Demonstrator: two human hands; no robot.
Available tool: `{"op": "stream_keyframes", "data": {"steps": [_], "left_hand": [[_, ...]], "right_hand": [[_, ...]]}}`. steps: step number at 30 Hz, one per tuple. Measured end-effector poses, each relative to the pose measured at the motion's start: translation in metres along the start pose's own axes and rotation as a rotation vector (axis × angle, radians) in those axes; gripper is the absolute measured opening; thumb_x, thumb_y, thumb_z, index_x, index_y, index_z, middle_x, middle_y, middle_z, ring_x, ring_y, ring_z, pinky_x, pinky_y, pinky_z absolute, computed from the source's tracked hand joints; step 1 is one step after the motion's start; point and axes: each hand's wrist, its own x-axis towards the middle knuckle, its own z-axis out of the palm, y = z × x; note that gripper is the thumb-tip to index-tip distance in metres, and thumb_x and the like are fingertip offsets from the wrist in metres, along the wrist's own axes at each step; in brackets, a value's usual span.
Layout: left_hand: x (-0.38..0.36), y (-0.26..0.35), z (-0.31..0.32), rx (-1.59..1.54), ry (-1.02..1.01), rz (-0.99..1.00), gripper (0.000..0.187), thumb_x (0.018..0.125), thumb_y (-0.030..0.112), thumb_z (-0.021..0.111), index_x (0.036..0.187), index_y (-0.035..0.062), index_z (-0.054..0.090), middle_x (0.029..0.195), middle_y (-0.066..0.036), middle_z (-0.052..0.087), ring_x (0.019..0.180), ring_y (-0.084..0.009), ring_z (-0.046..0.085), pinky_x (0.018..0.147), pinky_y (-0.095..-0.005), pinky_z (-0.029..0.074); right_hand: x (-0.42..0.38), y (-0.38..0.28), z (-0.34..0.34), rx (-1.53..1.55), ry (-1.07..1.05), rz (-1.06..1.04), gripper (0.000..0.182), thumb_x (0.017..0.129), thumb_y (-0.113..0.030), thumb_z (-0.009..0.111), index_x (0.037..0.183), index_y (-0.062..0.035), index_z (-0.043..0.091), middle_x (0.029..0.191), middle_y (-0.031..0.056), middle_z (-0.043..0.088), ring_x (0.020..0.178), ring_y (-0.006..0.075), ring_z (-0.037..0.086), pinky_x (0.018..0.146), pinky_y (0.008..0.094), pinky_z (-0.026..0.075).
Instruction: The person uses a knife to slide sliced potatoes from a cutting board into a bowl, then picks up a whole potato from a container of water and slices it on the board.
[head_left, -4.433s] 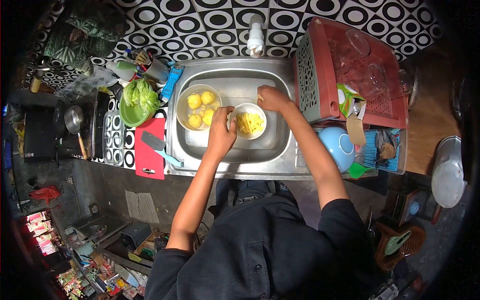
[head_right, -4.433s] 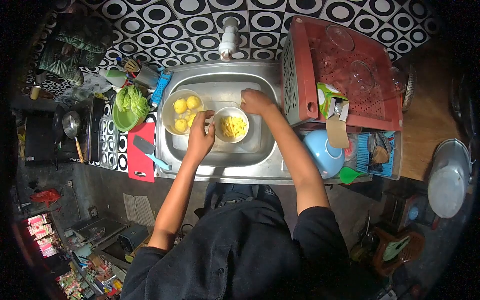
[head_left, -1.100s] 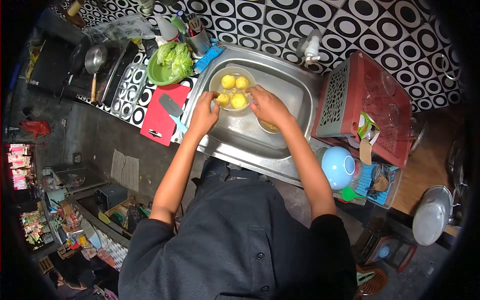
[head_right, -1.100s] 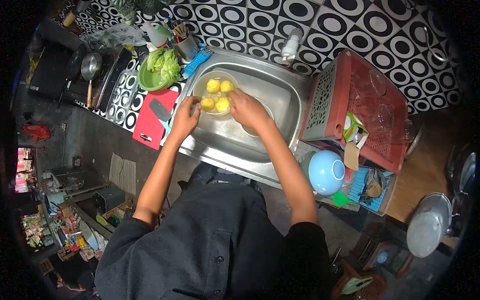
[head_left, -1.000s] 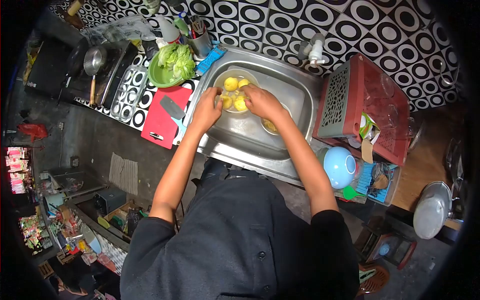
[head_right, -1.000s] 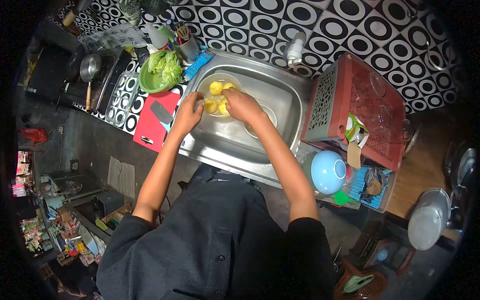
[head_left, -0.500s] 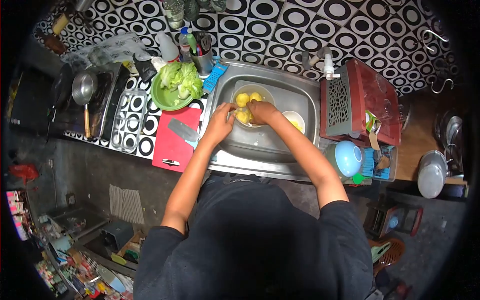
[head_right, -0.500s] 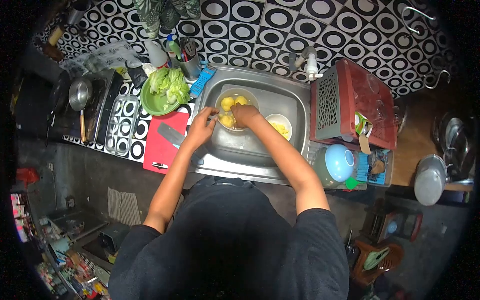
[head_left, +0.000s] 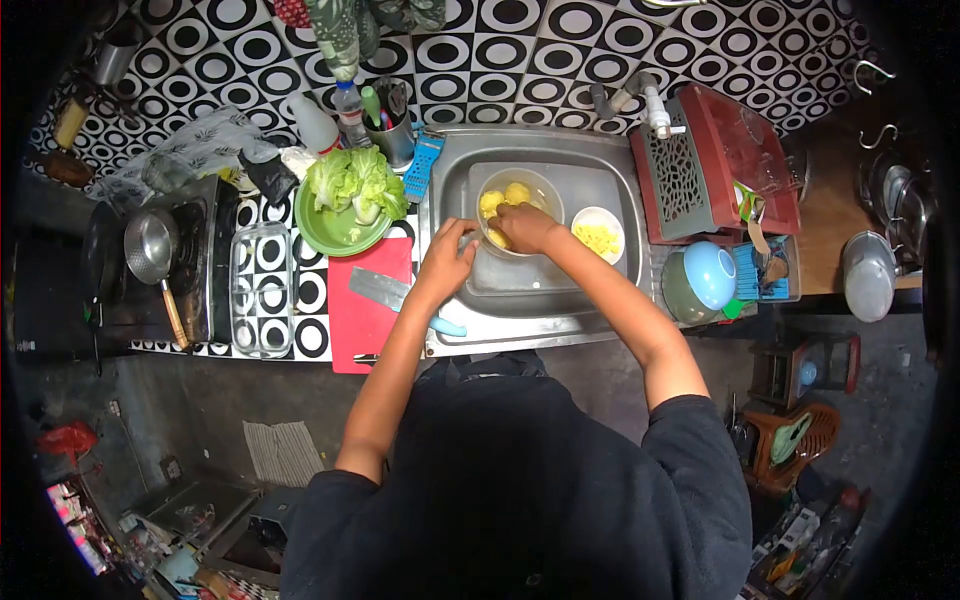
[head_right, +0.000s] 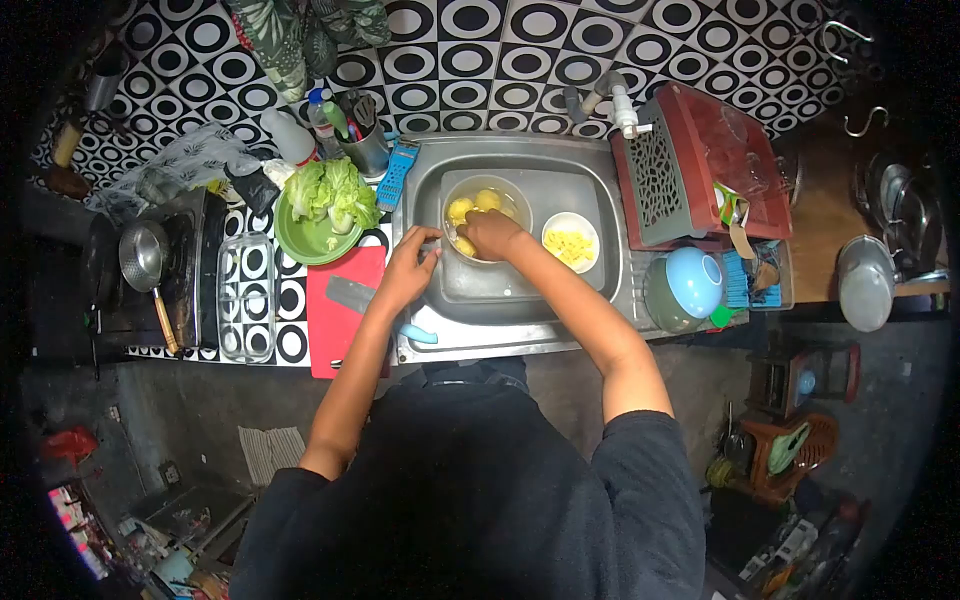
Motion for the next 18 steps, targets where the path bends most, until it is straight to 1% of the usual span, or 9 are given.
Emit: {"op": "stream_keyframes", "data": {"steps": [2, 5, 8, 11, 14, 18], "left_hand": [[-0.003, -0.004, -0.005, -0.018, 0.007, 0.013, 0.028, 0.091, 0.002, 0.061, 0.119, 0.0017, 0.060, 0.115, -0.013, 0.061, 0.101, -0.0283, 0.063, 0.085, -0.0336, 0.050], [-0.006, -0.017, -0.011, -0.040, 0.023, 0.007, 0.028, 0.091, 0.003, 0.061, 0.119, 0.0013, 0.060, 0.116, -0.013, 0.062, 0.101, -0.0265, 0.063, 0.085, -0.0323, 0.050], [-0.008, -0.024, -0.019, -0.057, 0.025, -0.003, 0.027, 0.092, 0.003, 0.061, 0.119, 0.0010, 0.060, 0.115, -0.012, 0.062, 0.101, -0.0241, 0.064, 0.086, -0.0315, 0.050], [-0.012, -0.023, -0.027, -0.065, 0.023, -0.048, 0.027, 0.091, 0.003, 0.061, 0.118, 0.0010, 0.061, 0.115, -0.011, 0.062, 0.100, -0.0226, 0.064, 0.086, -0.0310, 0.050], [-0.014, -0.027, -0.032, -0.072, 0.036, -0.056, 0.028, 0.091, 0.002, 0.062, 0.119, 0.0010, 0.061, 0.114, -0.010, 0.063, 0.100, -0.0212, 0.064, 0.084, -0.0307, 0.050], [-0.017, -0.033, -0.034, -0.127, 0.032, -0.070, 0.028, 0.091, 0.002, 0.062, 0.119, 0.0017, 0.061, 0.115, -0.009, 0.065, 0.101, -0.0178, 0.063, 0.085, -0.0287, 0.050]], "right_hand": [[0.000, 0.000, 0.000, -0.018, -0.012, 0.019, 0.034, 0.082, -0.023, 0.068, 0.113, -0.0098, 0.067, 0.105, 0.0142, 0.065, 0.098, 0.0313, 0.068, 0.085, 0.0434, 0.053], [-0.001, 0.005, 0.003, 0.034, 0.038, 0.026, 0.035, 0.082, -0.024, 0.069, 0.113, -0.0081, 0.066, 0.107, 0.0154, 0.066, 0.098, 0.0329, 0.068, 0.084, 0.0431, 0.053], [-0.005, -0.005, -0.009, 0.156, 0.062, 0.100, 0.039, 0.081, -0.023, 0.071, 0.114, -0.0056, 0.065, 0.108, 0.0183, 0.067, 0.099, 0.0342, 0.067, 0.085, 0.0433, 0.053], [-0.003, -0.008, -0.016, 0.203, -0.015, 0.139, 0.043, 0.081, -0.023, 0.071, 0.118, -0.0029, 0.063, 0.109, 0.0212, 0.068, 0.101, 0.0356, 0.067, 0.087, 0.0440, 0.053], [-0.005, -0.008, -0.014, 0.320, 0.049, 0.211, 0.047, 0.081, -0.023, 0.072, 0.122, -0.0019, 0.061, 0.109, 0.0227, 0.068, 0.102, 0.0369, 0.066, 0.089, 0.0445, 0.052], [-0.012, -0.007, -0.012, 0.480, 0.129, 0.311, 0.053, 0.081, -0.021, 0.074, 0.127, 0.0002, 0.056, 0.114, 0.0252, 0.066, 0.106, 0.0403, 0.064, 0.091, 0.0445, 0.050]]}}
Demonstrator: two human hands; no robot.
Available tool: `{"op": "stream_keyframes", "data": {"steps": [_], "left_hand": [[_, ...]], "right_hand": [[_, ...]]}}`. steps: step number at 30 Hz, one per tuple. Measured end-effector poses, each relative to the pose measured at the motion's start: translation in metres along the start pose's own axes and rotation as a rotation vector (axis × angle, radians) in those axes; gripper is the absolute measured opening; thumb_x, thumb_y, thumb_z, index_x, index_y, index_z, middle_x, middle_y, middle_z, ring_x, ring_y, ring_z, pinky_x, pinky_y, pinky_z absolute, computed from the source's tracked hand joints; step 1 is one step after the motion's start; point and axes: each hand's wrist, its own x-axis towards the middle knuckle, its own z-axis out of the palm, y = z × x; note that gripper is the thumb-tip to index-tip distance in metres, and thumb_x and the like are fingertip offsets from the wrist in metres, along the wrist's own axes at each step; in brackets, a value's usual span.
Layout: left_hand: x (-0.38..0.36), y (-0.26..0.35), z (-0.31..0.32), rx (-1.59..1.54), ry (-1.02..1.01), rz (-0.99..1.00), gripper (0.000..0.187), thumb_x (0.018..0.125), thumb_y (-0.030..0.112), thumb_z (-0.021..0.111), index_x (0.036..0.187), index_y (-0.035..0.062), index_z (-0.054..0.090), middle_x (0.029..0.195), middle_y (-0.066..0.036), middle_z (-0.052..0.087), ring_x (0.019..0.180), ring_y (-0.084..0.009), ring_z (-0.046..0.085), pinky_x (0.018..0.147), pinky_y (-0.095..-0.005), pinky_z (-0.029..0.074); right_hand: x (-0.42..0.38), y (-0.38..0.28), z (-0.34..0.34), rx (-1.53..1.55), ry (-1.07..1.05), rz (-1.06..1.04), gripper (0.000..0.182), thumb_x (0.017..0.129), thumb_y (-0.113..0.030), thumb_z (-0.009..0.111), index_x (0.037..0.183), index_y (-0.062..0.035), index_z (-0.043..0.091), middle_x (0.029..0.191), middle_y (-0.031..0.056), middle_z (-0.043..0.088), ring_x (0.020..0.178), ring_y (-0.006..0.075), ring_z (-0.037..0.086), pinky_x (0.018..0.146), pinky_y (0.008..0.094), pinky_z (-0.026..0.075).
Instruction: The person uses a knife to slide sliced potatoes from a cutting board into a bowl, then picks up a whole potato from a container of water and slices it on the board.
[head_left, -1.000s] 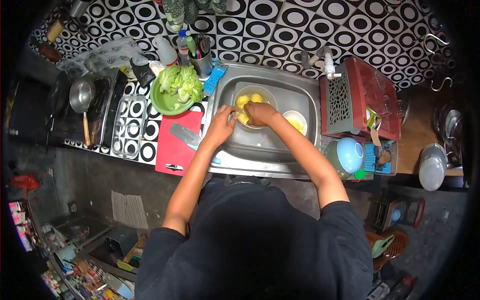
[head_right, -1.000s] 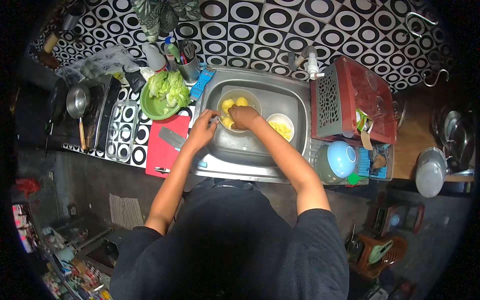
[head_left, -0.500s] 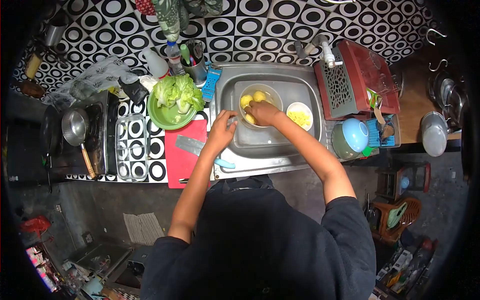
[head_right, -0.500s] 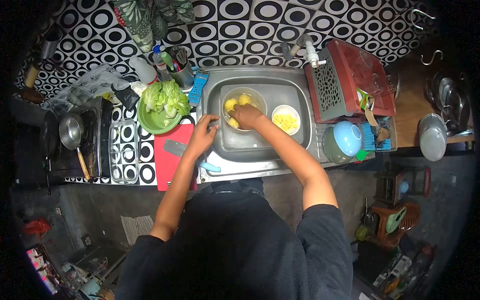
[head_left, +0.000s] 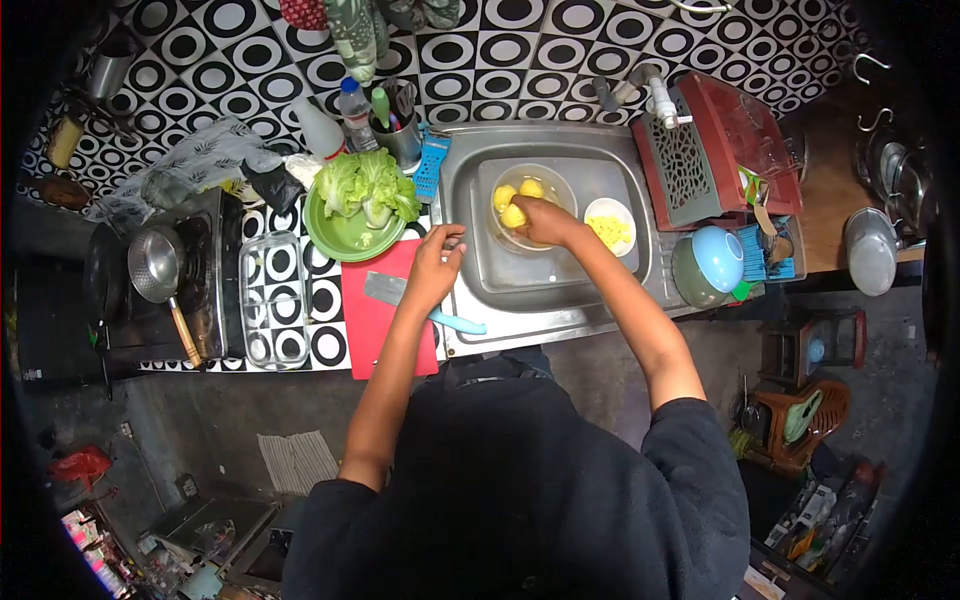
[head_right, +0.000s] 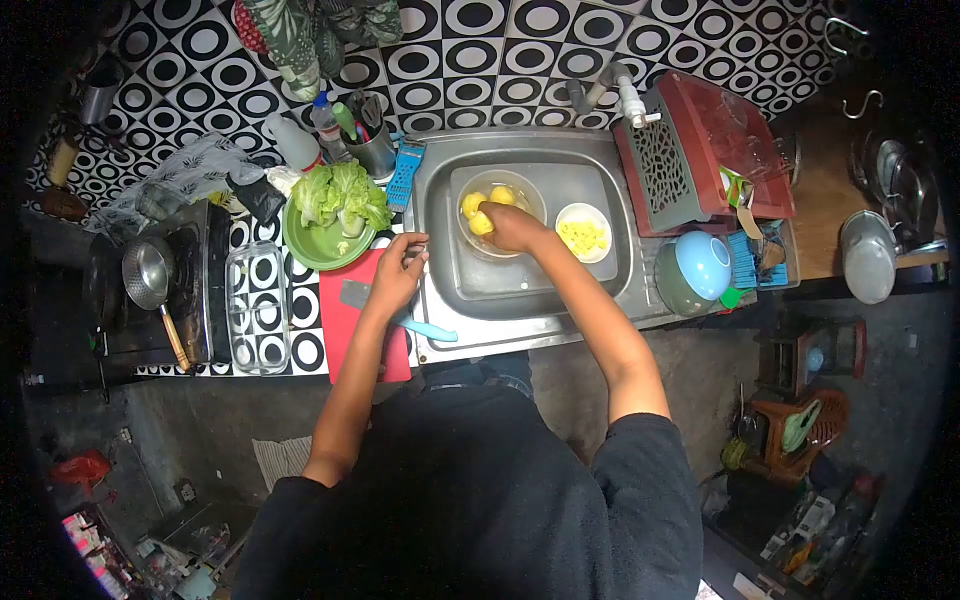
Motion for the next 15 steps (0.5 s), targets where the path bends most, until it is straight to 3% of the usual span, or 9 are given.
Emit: {"op": "stream_keyframes", "data": {"steps": [2, 5, 8, 11, 15], "left_hand": [[-0.001, -0.003, 0.001, -0.042, -0.012, -0.024, 0.028, 0.092, 0.002, 0.062, 0.119, 0.0021, 0.061, 0.116, -0.008, 0.065, 0.101, -0.0162, 0.062, 0.086, -0.0278, 0.050], [-0.001, -0.012, 0.005, -0.100, -0.020, -0.014, 0.027, 0.092, 0.004, 0.063, 0.119, 0.0019, 0.060, 0.114, -0.011, 0.065, 0.102, -0.0217, 0.065, 0.087, -0.0331, 0.053], [-0.001, -0.006, 0.009, -0.166, -0.068, -0.088, 0.029, 0.093, 0.003, 0.061, 0.122, 0.0027, 0.059, 0.116, -0.007, 0.065, 0.103, -0.0147, 0.062, 0.089, -0.0280, 0.050], [-0.001, 0.001, 0.015, -0.209, -0.119, -0.117, 0.031, 0.095, 0.005, 0.060, 0.126, 0.0028, 0.056, 0.117, -0.008, 0.065, 0.105, -0.0147, 0.062, 0.089, -0.0289, 0.050], [0.004, 0.018, 0.027, -0.486, -0.203, -0.241, 0.034, 0.100, 0.016, 0.059, 0.130, 0.0038, 0.051, 0.117, -0.009, 0.065, 0.105, -0.0162, 0.063, 0.088, -0.0315, 0.052]], "right_hand": [[-0.001, 0.007, 0.004, 0.080, 0.053, 0.020, 0.055, 0.082, -0.019, 0.075, 0.128, 0.0016, 0.053, 0.118, 0.0267, 0.064, 0.109, 0.0415, 0.062, 0.093, 0.0444, 0.049], [-0.010, 0.000, -0.003, 0.162, 0.119, 0.054, 0.054, 0.083, -0.018, 0.073, 0.127, 0.0036, 0.050, 0.124, 0.0282, 0.060, 0.114, 0.0423, 0.059, 0.096, 0.0439, 0.047], [-0.019, -0.008, -0.008, 0.168, 0.187, 0.050, 0.049, 0.084, -0.015, 0.072, 0.124, 0.0031, 0.050, 0.126, 0.0283, 0.057, 0.117, 0.0427, 0.057, 0.098, 0.0446, 0.046], [-0.035, -0.028, -0.016, 0.115, 0.310, -0.050, 0.042, 0.084, -0.012, 0.072, 0.117, 0.0014, 0.051, 0.121, 0.0252, 0.059, 0.115, 0.0428, 0.057, 0.095, 0.0454, 0.046], [-0.052, -0.061, -0.028, 0.096, 0.404, -0.149, 0.037, 0.079, -0.007, 0.074, 0.106, -0.0014, 0.050, 0.109, 0.0193, 0.059, 0.106, 0.0415, 0.058, 0.088, 0.0460, 0.047]]}}
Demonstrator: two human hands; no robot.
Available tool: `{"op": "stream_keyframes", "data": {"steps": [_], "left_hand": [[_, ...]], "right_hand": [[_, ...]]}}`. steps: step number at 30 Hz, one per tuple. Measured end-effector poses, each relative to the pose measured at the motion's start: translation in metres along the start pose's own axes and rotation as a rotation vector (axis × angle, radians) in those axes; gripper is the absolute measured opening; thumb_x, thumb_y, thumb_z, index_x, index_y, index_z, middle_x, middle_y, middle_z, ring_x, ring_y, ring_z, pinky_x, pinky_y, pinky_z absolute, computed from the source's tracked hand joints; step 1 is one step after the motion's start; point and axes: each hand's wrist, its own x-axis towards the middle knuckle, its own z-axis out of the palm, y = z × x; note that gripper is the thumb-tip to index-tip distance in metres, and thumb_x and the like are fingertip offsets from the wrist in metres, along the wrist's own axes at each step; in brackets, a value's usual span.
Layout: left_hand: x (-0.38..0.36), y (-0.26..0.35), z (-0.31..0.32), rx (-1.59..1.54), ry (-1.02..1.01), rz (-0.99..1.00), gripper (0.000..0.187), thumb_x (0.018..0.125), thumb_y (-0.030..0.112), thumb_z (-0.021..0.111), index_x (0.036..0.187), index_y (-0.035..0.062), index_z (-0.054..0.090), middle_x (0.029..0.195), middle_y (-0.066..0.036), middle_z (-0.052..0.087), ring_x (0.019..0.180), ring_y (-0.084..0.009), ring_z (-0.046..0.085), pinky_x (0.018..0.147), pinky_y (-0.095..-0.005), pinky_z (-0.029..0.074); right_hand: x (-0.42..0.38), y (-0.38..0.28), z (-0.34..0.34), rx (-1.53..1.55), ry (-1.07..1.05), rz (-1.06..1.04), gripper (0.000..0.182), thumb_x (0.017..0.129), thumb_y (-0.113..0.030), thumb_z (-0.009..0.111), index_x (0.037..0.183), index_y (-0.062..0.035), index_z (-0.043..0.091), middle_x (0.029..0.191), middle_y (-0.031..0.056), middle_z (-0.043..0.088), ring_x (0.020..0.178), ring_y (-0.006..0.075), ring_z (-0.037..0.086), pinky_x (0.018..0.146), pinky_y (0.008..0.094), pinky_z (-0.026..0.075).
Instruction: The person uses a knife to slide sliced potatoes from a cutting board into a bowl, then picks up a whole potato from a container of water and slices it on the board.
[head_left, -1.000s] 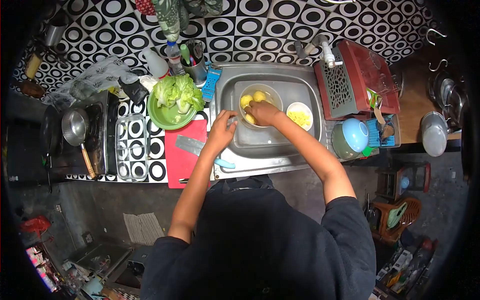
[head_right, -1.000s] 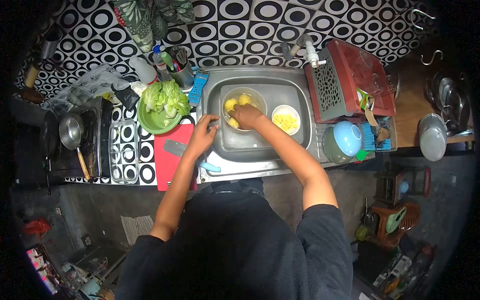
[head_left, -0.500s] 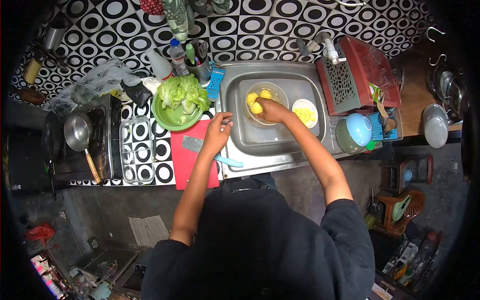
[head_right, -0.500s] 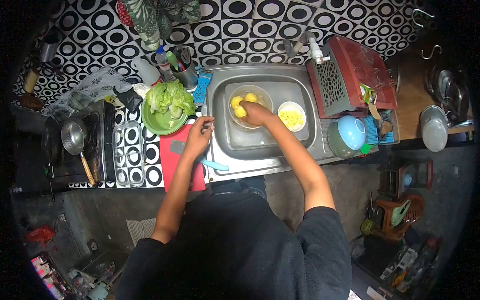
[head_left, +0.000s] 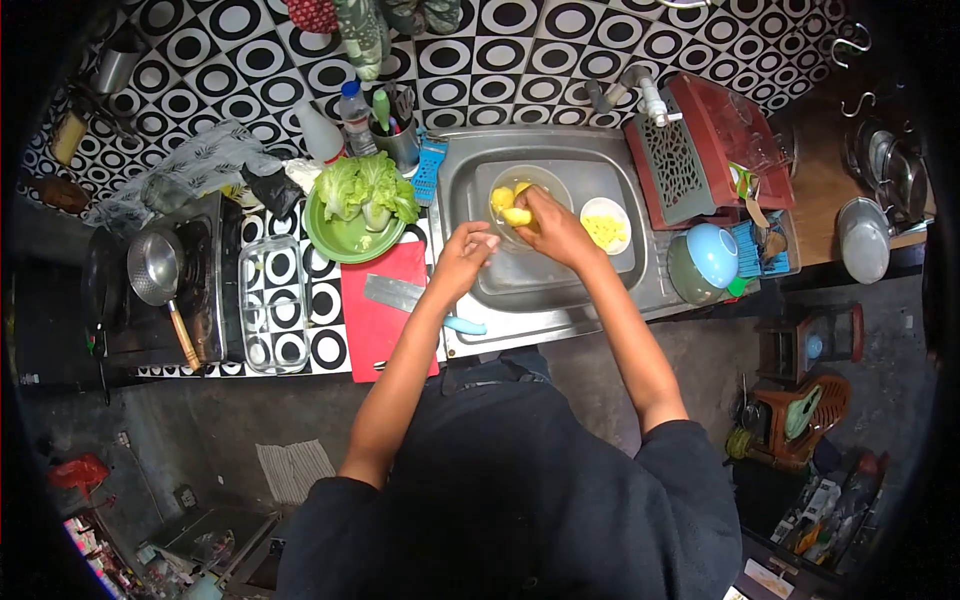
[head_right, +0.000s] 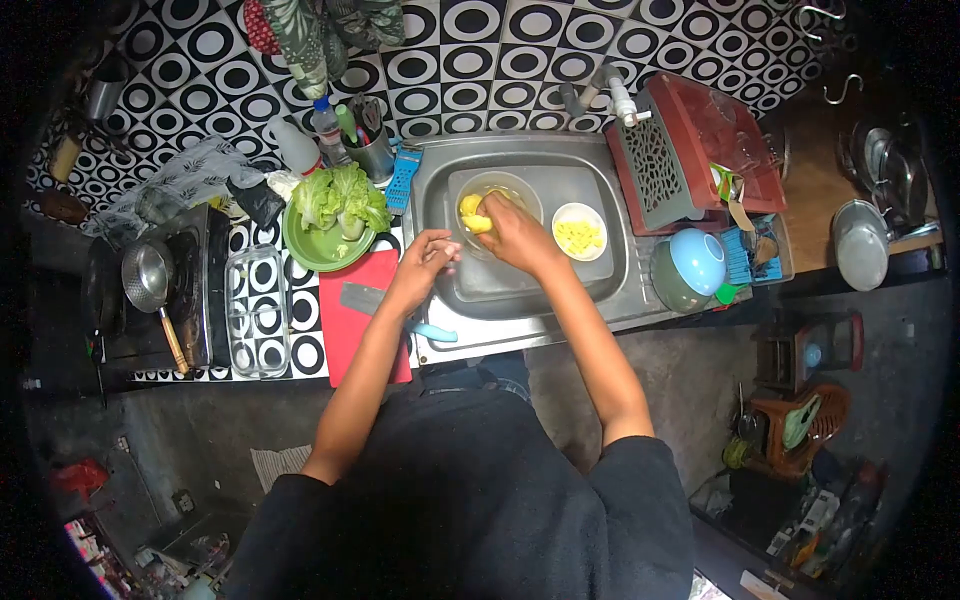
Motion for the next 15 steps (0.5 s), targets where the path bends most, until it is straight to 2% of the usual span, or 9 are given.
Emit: {"op": "stream_keyframes", "data": {"steps": [3, 6, 12, 13, 15], "left_hand": [[0.001, 0.019, 0.015, -0.144, -0.025, -0.064, 0.038, 0.102, 0.027, 0.057, 0.132, 0.0051, 0.050, 0.115, -0.010, 0.065, 0.102, -0.0177, 0.065, 0.085, -0.0321, 0.055], [0.007, 0.025, 0.022, -0.255, -0.030, -0.096, 0.039, 0.102, 0.028, 0.058, 0.132, 0.0048, 0.050, 0.113, -0.009, 0.065, 0.100, -0.0177, 0.066, 0.083, -0.0306, 0.055], [0.015, 0.032, 0.033, -0.211, -0.071, -0.096, 0.040, 0.099, 0.023, 0.061, 0.134, 0.0060, 0.050, 0.114, -0.008, 0.063, 0.102, -0.0172, 0.065, 0.081, -0.0292, 0.054], [0.017, 0.032, 0.033, -0.241, -0.080, -0.101, 0.040, 0.097, 0.016, 0.060, 0.134, 0.0062, 0.050, 0.117, -0.008, 0.062, 0.104, -0.0165, 0.064, 0.081, -0.0291, 0.054], [0.022, 0.031, 0.038, -0.202, -0.077, -0.027, 0.040, 0.096, 0.013, 0.061, 0.135, 0.0056, 0.050, 0.118, -0.008, 0.062, 0.105, -0.0164, 0.063, 0.082, -0.0292, 0.055]], "right_hand": [[-0.004, -0.019, -0.005, -0.018, 0.060, -0.062, 0.038, 0.075, -0.003, 0.075, 0.103, -0.0027, 0.049, 0.103, 0.0164, 0.057, 0.101, 0.0400, 0.059, 0.084, 0.0456, 0.048], [-0.008, -0.027, -0.007, -0.047, 0.089, -0.086, 0.039, 0.074, -0.001, 0.075, 0.104, -0.0033, 0.049, 0.104, 0.0152, 0.056, 0.101, 0.0396, 0.059, 0.083, 0.0459, 0.048], [-0.019, -0.016, -0.015, 0.050, 0.078, -0.078, 0.041, 0.078, 0.001, 0.070, 0.113, -0.0037, 0.049, 0.113, 0.0164, 0.054, 0.105, 0.0400, 0.058, 0.088, 0.0450, 0.049], [-0.021, -0.015, -0.017, 0.091, 0.080, -0.070, 0.042, 0.079, 0.001, 0.068, 0.115, -0.0038, 0.049, 0.115, 0.0167, 0.054, 0.106, 0.0395, 0.058, 0.089, 0.0443, 0.049], [-0.024, -0.009, -0.021, 0.197, 0.067, -0.028, 0.043, 0.081, 0.002, 0.065, 0.120, -0.0041, 0.049, 0.118, 0.0168, 0.054, 0.109, 0.0385, 0.059, 0.091, 0.0430, 0.049]]}}
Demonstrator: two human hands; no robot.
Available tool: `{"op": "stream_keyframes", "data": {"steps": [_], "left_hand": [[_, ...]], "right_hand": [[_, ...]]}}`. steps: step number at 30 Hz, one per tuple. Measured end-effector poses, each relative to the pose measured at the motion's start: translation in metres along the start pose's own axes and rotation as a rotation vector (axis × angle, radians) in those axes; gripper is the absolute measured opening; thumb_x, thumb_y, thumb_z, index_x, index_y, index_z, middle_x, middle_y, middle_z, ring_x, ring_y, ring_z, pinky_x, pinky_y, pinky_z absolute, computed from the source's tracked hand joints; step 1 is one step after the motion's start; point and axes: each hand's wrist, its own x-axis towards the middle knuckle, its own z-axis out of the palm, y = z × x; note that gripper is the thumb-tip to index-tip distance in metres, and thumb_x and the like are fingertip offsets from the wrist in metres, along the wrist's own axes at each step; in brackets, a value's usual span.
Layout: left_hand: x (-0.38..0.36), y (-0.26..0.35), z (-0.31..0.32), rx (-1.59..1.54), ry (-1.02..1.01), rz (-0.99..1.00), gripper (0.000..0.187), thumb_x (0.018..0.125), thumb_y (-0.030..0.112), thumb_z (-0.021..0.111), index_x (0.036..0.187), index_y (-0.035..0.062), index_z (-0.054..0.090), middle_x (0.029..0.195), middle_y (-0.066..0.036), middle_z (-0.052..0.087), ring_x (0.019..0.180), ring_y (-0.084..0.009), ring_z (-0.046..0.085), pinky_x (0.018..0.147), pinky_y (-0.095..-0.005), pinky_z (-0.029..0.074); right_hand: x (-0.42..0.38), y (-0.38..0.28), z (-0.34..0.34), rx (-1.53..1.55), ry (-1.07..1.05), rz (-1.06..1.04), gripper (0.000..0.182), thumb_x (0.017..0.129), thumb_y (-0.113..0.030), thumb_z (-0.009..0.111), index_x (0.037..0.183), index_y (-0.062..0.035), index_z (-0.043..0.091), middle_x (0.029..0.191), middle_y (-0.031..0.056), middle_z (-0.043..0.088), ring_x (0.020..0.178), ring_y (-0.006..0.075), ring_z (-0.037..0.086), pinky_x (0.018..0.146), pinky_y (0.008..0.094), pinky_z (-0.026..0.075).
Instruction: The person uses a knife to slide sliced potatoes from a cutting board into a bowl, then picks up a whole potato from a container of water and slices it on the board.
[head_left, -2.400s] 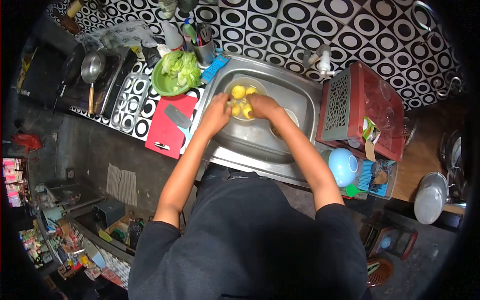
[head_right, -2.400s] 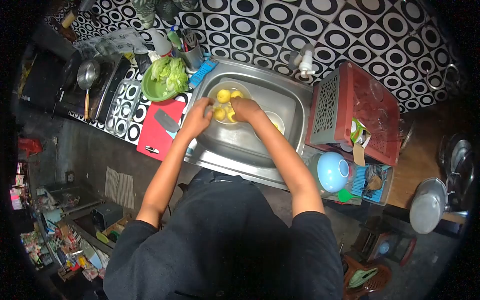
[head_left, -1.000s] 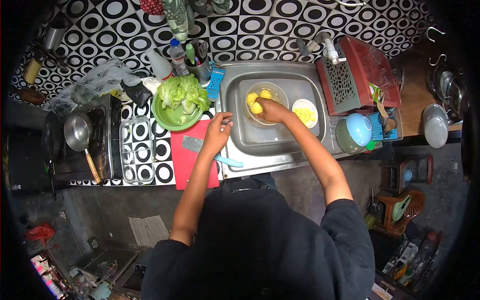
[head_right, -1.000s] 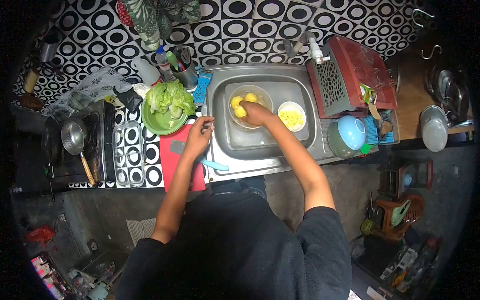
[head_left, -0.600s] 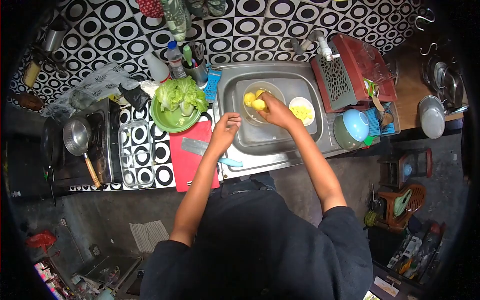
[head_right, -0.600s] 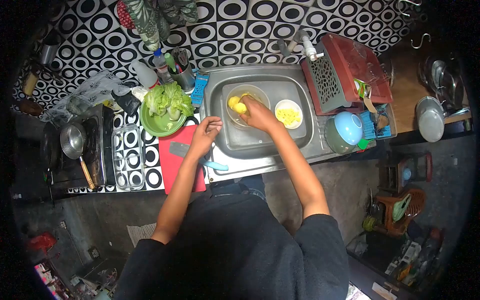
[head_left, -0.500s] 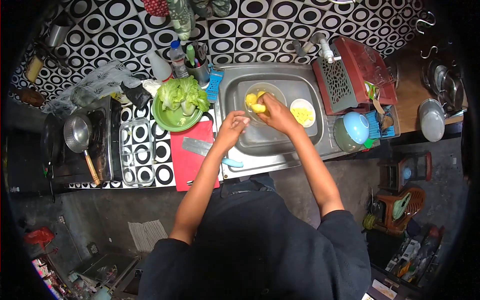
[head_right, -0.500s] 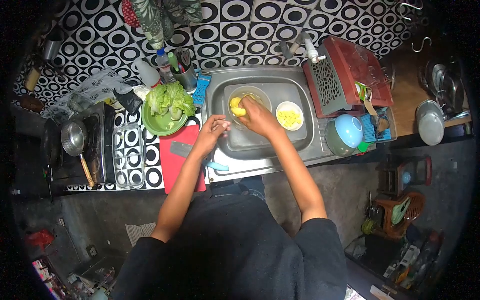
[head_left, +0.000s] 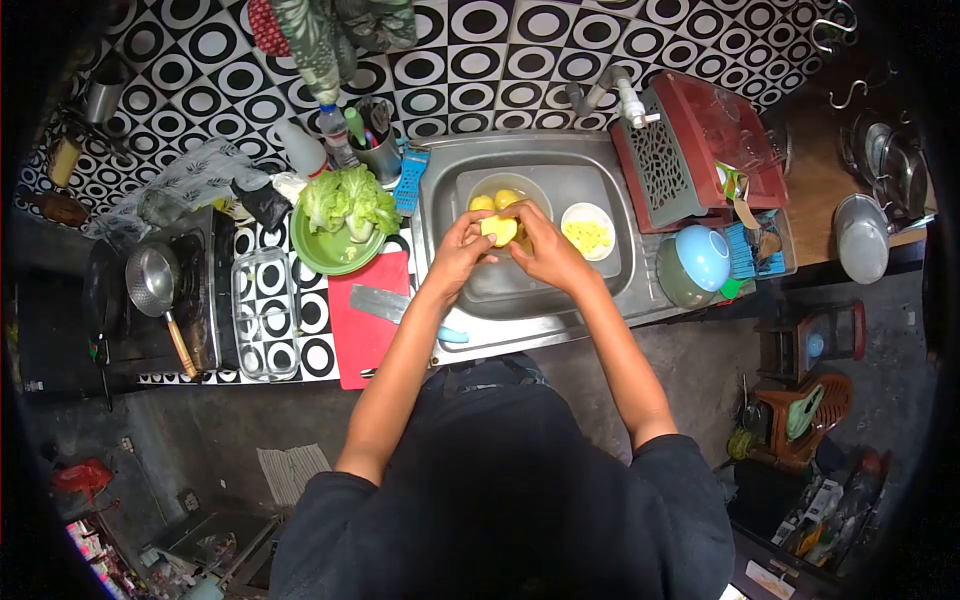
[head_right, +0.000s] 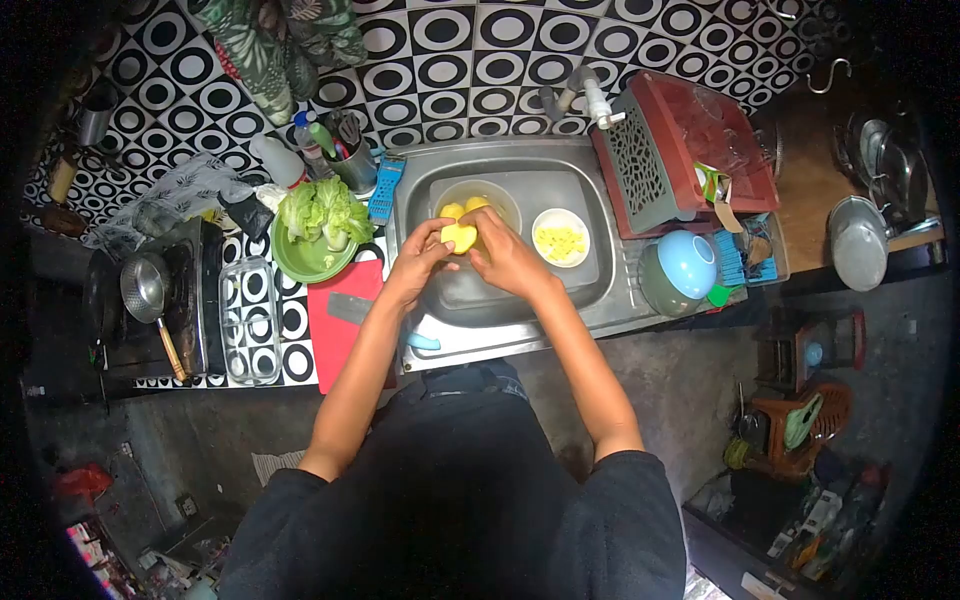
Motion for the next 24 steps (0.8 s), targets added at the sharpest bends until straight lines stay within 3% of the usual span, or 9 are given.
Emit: {"op": "stream_keyframes", "data": {"steps": [2, 5, 11, 14, 17, 24], "left_hand": [[0.006, -0.003, 0.002, 0.011, 0.006, 0.039, 0.042, 0.094, 0.005, 0.061, 0.135, 0.0044, 0.050, 0.121, -0.008, 0.061, 0.108, -0.0165, 0.062, 0.082, -0.0290, 0.056], [0.013, -0.008, 0.010, 0.044, 0.065, 0.103, 0.042, 0.093, 0.001, 0.060, 0.134, 0.0035, 0.051, 0.120, -0.009, 0.061, 0.107, -0.0158, 0.062, 0.080, -0.0284, 0.056], [0.027, -0.016, 0.021, 0.204, 0.196, 0.137, 0.041, 0.090, -0.007, 0.061, 0.129, 0.0032, 0.054, 0.117, -0.008, 0.062, 0.106, -0.0148, 0.062, 0.081, -0.0268, 0.055], [0.031, -0.020, 0.027, 0.378, 0.305, 0.166, 0.041, 0.088, -0.009, 0.062, 0.127, 0.0025, 0.055, 0.116, -0.008, 0.063, 0.107, -0.0148, 0.062, 0.084, -0.0263, 0.053], [0.035, -0.032, 0.028, 0.650, 0.396, 0.331, 0.041, 0.088, -0.009, 0.064, 0.126, 0.0014, 0.054, 0.115, -0.008, 0.063, 0.106, -0.0146, 0.062, 0.087, -0.0267, 0.052], [0.030, -0.036, 0.054, 0.506, 0.481, 0.287, 0.036, 0.087, -0.005, 0.068, 0.121, -0.0004, 0.057, 0.117, -0.010, 0.062, 0.109, -0.0165, 0.062, 0.089, -0.0289, 0.053]], "right_hand": [[0.000, 0.010, -0.003, 0.130, -0.026, 0.068, 0.045, 0.082, 0.002, 0.063, 0.125, -0.0044, 0.049, 0.121, 0.0165, 0.055, 0.111, 0.0373, 0.059, 0.093, 0.0419, 0.049], [0.000, 0.025, -0.003, 0.143, -0.026, 0.077, 0.053, 0.081, 0.005, 0.063, 0.131, -0.0066, 0.050, 0.122, 0.0125, 0.057, 0.110, 0.0283, 0.060, 0.091, 0.0358, 0.050], [0.002, 0.054, -0.003, 0.215, -0.015, 0.039, 0.050, 0.085, -0.001, 0.064, 0.133, -0.0046, 0.052, 0.118, 0.0129, 0.062, 0.101, 0.0247, 0.062, 0.089, 0.0335, 0.050], [0.004, 0.066, -0.003, 0.294, -0.112, 0.150, 0.047, 0.088, -0.005, 0.065, 0.133, -0.0034, 0.053, 0.110, 0.0125, 0.065, 0.094, 0.0214, 0.063, 0.086, 0.0318, 0.050], [0.008, 0.067, -0.003, 0.429, -0.172, 0.239, 0.044, 0.090, -0.007, 0.065, 0.132, -0.0024, 0.054, 0.106, 0.0121, 0.066, 0.089, 0.0191, 0.062, 0.083, 0.0307, 0.051], [0.010, 0.084, 0.000, 0.372, -0.073, 0.081, 0.035, 0.092, -0.005, 0.062, 0.127, -0.0034, 0.057, 0.110, 0.0128, 0.065, 0.094, 0.0219, 0.064, 0.084, 0.0320, 0.051]]}}
